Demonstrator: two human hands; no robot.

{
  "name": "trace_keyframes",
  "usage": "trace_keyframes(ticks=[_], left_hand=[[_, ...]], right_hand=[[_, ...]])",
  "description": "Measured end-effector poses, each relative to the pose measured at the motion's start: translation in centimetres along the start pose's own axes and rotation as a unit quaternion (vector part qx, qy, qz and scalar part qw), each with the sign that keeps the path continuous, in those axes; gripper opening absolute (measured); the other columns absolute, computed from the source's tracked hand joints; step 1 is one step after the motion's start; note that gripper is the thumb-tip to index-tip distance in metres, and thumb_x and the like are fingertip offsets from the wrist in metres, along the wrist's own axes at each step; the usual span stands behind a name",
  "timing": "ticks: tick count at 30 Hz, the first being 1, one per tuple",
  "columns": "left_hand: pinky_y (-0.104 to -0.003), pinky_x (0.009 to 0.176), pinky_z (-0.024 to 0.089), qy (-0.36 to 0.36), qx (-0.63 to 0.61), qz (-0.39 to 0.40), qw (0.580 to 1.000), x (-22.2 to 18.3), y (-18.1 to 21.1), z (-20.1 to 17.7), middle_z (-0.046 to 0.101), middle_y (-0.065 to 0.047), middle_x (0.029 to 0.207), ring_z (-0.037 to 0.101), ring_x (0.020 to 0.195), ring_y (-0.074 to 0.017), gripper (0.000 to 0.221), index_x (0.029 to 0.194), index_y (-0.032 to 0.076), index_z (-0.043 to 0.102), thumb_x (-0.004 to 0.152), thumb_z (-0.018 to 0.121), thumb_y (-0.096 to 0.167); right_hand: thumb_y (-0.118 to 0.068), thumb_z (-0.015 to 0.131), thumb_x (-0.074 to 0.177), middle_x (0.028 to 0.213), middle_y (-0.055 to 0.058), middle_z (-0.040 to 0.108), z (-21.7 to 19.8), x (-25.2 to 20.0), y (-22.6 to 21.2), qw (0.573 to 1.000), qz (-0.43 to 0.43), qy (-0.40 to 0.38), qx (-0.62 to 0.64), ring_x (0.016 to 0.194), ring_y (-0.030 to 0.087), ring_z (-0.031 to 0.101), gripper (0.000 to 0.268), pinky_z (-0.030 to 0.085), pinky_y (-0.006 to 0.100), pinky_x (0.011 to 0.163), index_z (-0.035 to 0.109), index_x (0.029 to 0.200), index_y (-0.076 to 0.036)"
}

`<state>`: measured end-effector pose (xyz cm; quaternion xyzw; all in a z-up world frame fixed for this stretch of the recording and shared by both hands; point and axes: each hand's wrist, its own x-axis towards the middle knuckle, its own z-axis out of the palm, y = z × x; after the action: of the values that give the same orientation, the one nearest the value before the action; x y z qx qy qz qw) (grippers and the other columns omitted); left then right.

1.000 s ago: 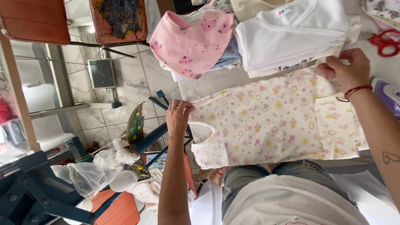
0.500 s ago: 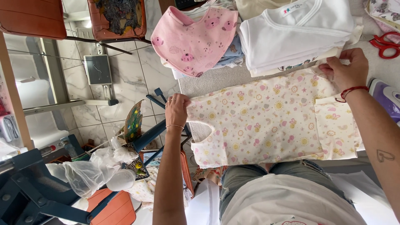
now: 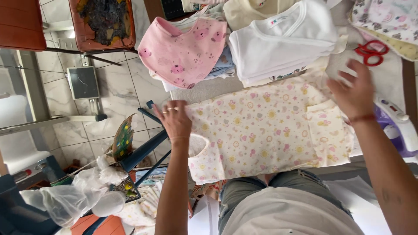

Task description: Ironing and folding baby clothes on a table

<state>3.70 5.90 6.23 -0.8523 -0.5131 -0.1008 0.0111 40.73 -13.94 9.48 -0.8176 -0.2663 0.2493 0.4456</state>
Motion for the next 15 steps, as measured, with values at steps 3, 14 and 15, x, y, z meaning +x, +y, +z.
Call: trace_keyframes(ticks=[3,14,15], left_hand=[[-0.051,0.097,0.03,0.014,-0.083,0.167,0.982,-1.9,3.0,1.7,0.05,-0.007,0.093,0.048,0.087,-0.0237,0.033,0.089,0.013,0.056,0.065,0.047,-0.007],[-0.038,0.081,0.039,-0.282,-0.185,0.036,0.941,-2.7,20.9,0.3,0.05,-0.006,0.099,0.048,0.088,-0.0209,0.056,0.091,0.017,0.052,0.073,0.033,0.066],[-0.038,0.081,0.039,-0.279,-0.185,0.035,0.942,-3.3,21.8,1.8,0.05,-0.006,0.099,0.048,0.088,-0.0209,0.056,0.091,0.017,0.052,0.073,0.033,0.066]], right_hand=[[0.017,0.065,0.082,0.105,0.023,0.049,-6.1,-4.0,1.8,0.938,-0.238,0.07,-0.242,0.084,0.028,0.051,0.032,0.046,0.034,0.07,0.059,0.113,0.012],[-0.029,0.072,0.074,0.102,0.023,0.057,-11.2,-7.7,3.2,0.935,0.093,0.032,-0.34,0.087,0.04,0.054,0.058,0.042,0.048,0.069,0.043,0.114,0.001],[-0.029,0.072,0.074,0.102,0.023,0.057,-11.2,-7.5,3.1,0.936,0.091,0.032,-0.34,0.087,0.04,0.054,0.058,0.042,0.048,0.069,0.043,0.114,0.001]])
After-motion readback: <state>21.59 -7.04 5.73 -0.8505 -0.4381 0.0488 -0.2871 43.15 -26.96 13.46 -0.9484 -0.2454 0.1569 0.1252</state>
